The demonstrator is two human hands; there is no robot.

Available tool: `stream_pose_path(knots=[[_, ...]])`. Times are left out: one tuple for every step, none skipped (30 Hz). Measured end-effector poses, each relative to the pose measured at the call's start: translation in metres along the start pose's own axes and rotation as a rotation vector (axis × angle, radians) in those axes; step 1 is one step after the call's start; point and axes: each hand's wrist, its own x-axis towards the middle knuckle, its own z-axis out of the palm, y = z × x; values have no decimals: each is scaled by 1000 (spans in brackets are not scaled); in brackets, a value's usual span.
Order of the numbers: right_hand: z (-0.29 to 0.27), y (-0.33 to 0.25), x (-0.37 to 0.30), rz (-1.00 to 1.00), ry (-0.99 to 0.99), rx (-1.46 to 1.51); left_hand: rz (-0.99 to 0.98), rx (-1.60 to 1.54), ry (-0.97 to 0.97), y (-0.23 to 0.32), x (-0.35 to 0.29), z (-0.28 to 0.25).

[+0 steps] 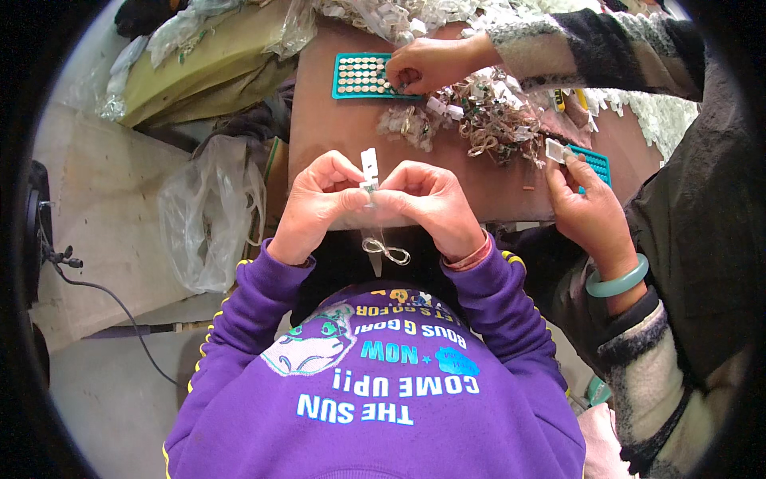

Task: The person repeatedly picks small white plastic components and metal pins from a cluttered table, inserts the pins into the components, and places the assembled units into a blue tray. The person handles items one at a time and occasionally shifts debris aside to access more parts.

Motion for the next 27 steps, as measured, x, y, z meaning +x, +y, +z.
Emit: stream_pose_path(knots=[[4, 1, -3, -16, 55, -22, 0, -12, -13, 2, -1, 1], [7, 2, -6, -30, 53, -23, 11, -24, -31, 4, -2, 2], [10, 2, -9, -44, 65, -22, -1, -17, -32, 5, -4, 3], [12, 3, -11, -57, 78, -22, -5, -11, -35, 6, -6, 4], [11, 2, -12, -43, 34, 2, -6, -9, -43, 6, -7, 5], [10, 2, -13, -10, -1, 73, 1, 11, -62, 6, -8, 5], [9, 2, -12, 25, -35, 147, 7, 27, -87, 5, -9, 5], [8, 3, -13, 61, -47, 216, 27, 33, -118, 4, -10, 5], [8, 6, -13, 147, -84, 301, 0, 12, -146, 2, -9, 5], [9, 7, -18, 303, -100, 488, -10, -17, -179, 0, -7, 5], [11, 11, -17, 345, -92, 594, -26, -59, -214, -3, -8, 6], [13, 15, -16, 388, -107, 698, -12, -34, -164, -6, -9, 8], [13, 17, -15, 319, -88, 655, 5, -16, -120, -8, -9, 9], [14, 18, -15, 279, -44, 596, 19, 0, -74, -9, -9, 10], [15, 19, -15, 257, 33, 534, 56, -42, -51, -10, -10, 11], [15, 18, -14, 219, 39, 500, 113, 14, 42, -12, -10, 14], [16, 17, -13, 193, 73, 460, 174, 75, 133, -13, -9, 18], [16, 16, -12, 157, 91, 425, 219, 118, 221, -15, -9, 21], [16, 14, -12, 112, 131, 211, 200, 41, 265, -15, -9, 22], [16, 13, -13, 45, 147, 13, 245, 117, 291, -15, -9, 22], [17, 13, -13, -8, 188, -71, 286, 186, 313, -16, -9, 23], [19, 13, -14, -5, 207, -90, 326, 255, 333, -16, -9, 23], [21, 14, -15, -8, 233, -110, 333, 293, 345, -17, -8, 24], [23, 15, -15, -11, 261, -130, 339, 332, 355, -17, -8, 24], [24, 16, -14, -32, 289, -136, 345, 370, 365, -18, -7, 24], [25, 17, -15, -65, 299, -181, 368, 403, 379, -19, -7, 24], [25, 17, -15, -92, 304, -229, 393, 436, 396, -20, -5, 23]])
